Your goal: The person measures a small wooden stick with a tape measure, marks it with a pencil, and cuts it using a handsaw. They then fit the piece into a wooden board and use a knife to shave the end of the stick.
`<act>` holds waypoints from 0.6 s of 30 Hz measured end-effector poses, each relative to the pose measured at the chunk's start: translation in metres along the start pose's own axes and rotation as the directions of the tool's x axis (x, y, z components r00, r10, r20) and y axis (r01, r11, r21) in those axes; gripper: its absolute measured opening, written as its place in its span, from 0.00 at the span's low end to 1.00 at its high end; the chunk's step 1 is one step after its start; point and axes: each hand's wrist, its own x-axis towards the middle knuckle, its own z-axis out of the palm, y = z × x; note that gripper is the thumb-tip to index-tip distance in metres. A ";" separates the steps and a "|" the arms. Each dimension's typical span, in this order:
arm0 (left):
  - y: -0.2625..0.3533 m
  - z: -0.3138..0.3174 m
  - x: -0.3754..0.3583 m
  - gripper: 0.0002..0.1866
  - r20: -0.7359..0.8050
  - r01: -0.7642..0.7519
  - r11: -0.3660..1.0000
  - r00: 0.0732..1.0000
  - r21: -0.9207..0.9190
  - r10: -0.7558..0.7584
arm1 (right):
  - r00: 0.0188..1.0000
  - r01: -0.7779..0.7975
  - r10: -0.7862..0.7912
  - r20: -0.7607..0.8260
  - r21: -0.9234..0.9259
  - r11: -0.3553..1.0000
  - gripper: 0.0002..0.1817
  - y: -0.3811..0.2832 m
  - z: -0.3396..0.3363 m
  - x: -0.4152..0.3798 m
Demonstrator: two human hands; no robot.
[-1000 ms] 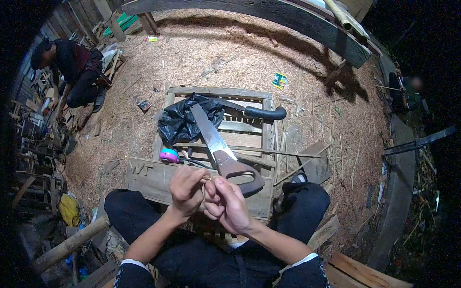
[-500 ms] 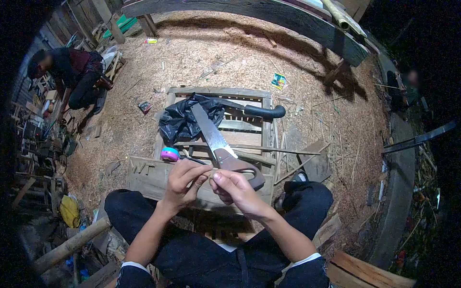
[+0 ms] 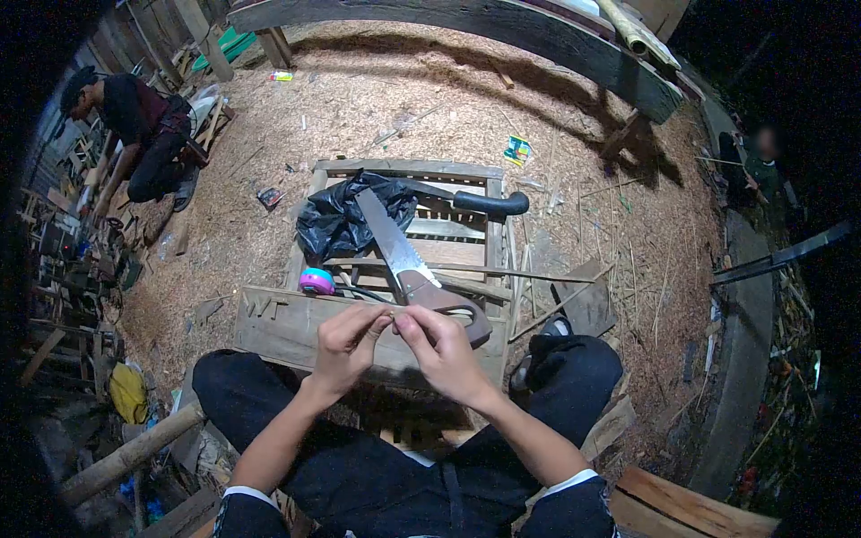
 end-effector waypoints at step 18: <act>-0.019 -0.070 0.003 0.09 -0.170 0.170 0.913 0.979 0.371 -0.113 | 0.963 0.072 -0.189 -0.193 -0.492 0.868 0.10 -0.012 -0.048 -0.008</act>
